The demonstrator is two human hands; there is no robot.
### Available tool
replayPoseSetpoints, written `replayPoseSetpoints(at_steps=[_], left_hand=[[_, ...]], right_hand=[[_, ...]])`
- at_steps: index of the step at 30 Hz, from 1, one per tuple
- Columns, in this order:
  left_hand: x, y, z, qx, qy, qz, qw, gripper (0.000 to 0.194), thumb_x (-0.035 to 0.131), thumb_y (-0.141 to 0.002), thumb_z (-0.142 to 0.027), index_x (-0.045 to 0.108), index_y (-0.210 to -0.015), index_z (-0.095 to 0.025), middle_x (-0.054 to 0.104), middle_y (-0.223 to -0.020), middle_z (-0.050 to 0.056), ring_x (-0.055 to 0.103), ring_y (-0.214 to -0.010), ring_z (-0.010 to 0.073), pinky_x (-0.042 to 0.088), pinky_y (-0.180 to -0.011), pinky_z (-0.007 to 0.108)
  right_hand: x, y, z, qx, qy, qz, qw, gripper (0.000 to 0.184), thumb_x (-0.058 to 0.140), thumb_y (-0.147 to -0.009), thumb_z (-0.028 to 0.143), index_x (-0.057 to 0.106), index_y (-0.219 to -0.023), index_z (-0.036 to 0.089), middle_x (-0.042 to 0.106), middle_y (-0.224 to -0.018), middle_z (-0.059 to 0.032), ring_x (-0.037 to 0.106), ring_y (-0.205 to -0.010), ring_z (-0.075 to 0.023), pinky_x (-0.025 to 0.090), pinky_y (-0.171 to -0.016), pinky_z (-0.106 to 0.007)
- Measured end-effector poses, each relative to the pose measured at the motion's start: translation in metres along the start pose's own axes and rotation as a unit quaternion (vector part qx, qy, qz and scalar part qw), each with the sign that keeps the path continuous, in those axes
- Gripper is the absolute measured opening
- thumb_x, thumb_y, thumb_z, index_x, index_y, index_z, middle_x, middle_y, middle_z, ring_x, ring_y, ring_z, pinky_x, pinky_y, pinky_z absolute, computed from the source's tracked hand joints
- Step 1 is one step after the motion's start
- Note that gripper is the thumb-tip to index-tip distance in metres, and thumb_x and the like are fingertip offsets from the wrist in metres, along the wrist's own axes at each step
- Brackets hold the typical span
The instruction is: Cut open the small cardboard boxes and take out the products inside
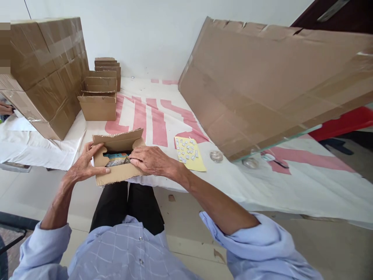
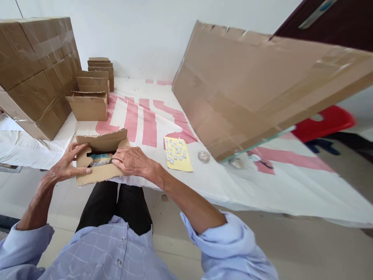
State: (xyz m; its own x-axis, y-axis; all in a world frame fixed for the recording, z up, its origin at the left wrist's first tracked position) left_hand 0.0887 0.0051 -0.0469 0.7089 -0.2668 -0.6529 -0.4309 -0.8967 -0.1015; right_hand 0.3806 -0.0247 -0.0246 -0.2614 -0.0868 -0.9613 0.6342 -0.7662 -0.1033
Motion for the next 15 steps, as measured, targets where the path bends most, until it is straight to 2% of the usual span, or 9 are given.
replayPoseSetpoints(at_steps=[2, 5, 7, 9, 12, 15], left_hand=[[-0.001, -0.002, 0.002, 0.002, -0.009, 0.010, 1.000, 0.101, 0.093, -0.072, -0.080, 0.067, -0.156, -0.031, 0.050, -0.153, 0.012, 0.054, -0.149, 0.0418, 0.046, -0.133, 0.060], [-0.003, -0.004, 0.001, 0.004, -0.035, 0.030, 0.999, 0.092, 0.089, -0.074, -0.083, 0.073, -0.147, -0.029, 0.053, -0.145, 0.012, 0.058, -0.141, 0.0401, 0.050, -0.128, 0.061], [-0.006, -0.005, -0.003, 0.006, -0.047, 0.041, 0.998, 0.093, 0.087, -0.075, -0.085, 0.071, -0.149, -0.030, 0.052, -0.147, 0.012, 0.057, -0.141, 0.0402, 0.050, -0.127, 0.061], [-0.008, -0.007, -0.008, 0.007, -0.059, 0.046, 0.997, 0.097, 0.085, -0.077, -0.086, 0.066, -0.156, -0.032, 0.051, -0.148, 0.012, 0.057, -0.142, 0.0407, 0.049, -0.127, 0.063], [-0.011, -0.013, -0.014, -0.002, -0.098, 0.063, 0.993, 0.099, 0.083, -0.078, -0.087, 0.064, -0.160, -0.034, 0.055, -0.143, 0.012, 0.060, -0.135, 0.0401, 0.053, -0.121, 0.063], [-0.010, -0.021, -0.019, -0.014, -0.149, 0.071, 0.986, 0.090, 0.078, -0.082, -0.088, 0.069, -0.153, -0.034, 0.057, -0.132, 0.011, 0.063, -0.125, 0.0388, 0.057, -0.113, 0.060]], right_hand=[[-0.005, -0.003, 0.001, 0.014, 0.051, 0.008, 0.999, 0.035, 0.052, -0.115, 0.028, 0.083, -0.103, 0.019, 0.079, -0.109, -0.0106, 0.068, -0.099, -0.0230, 0.045, -0.076, -0.034], [-0.013, 0.005, -0.003, 0.028, 0.119, -0.068, 0.990, 0.027, 0.063, -0.112, 0.034, 0.082, -0.106, 0.016, 0.074, -0.116, -0.0149, 0.064, -0.105, -0.0262, 0.044, -0.079, -0.036], [-0.016, 0.015, -0.011, 0.051, 0.155, -0.122, 0.979, 0.024, 0.071, -0.109, 0.037, 0.081, -0.111, 0.016, 0.073, -0.119, -0.0166, 0.061, -0.107, -0.0287, 0.044, -0.082, -0.038], [-0.017, 0.027, -0.021, 0.075, 0.189, -0.146, 0.968, 0.022, 0.075, -0.106, 0.037, 0.082, -0.110, 0.016, 0.074, -0.116, -0.0167, 0.058, -0.107, -0.0307, 0.042, -0.085, -0.040], [-0.016, 0.036, -0.030, 0.090, 0.230, -0.133, 0.960, 0.020, 0.076, -0.105, 0.037, 0.083, -0.103, 0.018, 0.075, -0.109, -0.0156, 0.055, -0.108, -0.0328, 0.040, -0.092, -0.045], [-0.017, 0.031, -0.030, 0.095, 0.244, -0.091, 0.961, 0.023, 0.075, -0.106, 0.038, 0.085, -0.102, 0.018, 0.076, -0.104, -0.0156, 0.054, -0.109, -0.0337, 0.039, -0.096, -0.047]])
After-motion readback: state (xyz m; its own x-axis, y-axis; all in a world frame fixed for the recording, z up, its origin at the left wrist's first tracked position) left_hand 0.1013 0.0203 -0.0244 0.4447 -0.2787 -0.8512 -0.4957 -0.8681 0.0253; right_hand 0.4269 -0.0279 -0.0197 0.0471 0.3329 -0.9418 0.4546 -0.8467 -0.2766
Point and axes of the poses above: each hand's wrist, its own y-axis away from the middle knuckle, its own x-axis out of the palm, z = x × y, the point moved 3 cm from there along -y, towards the middle knuckle
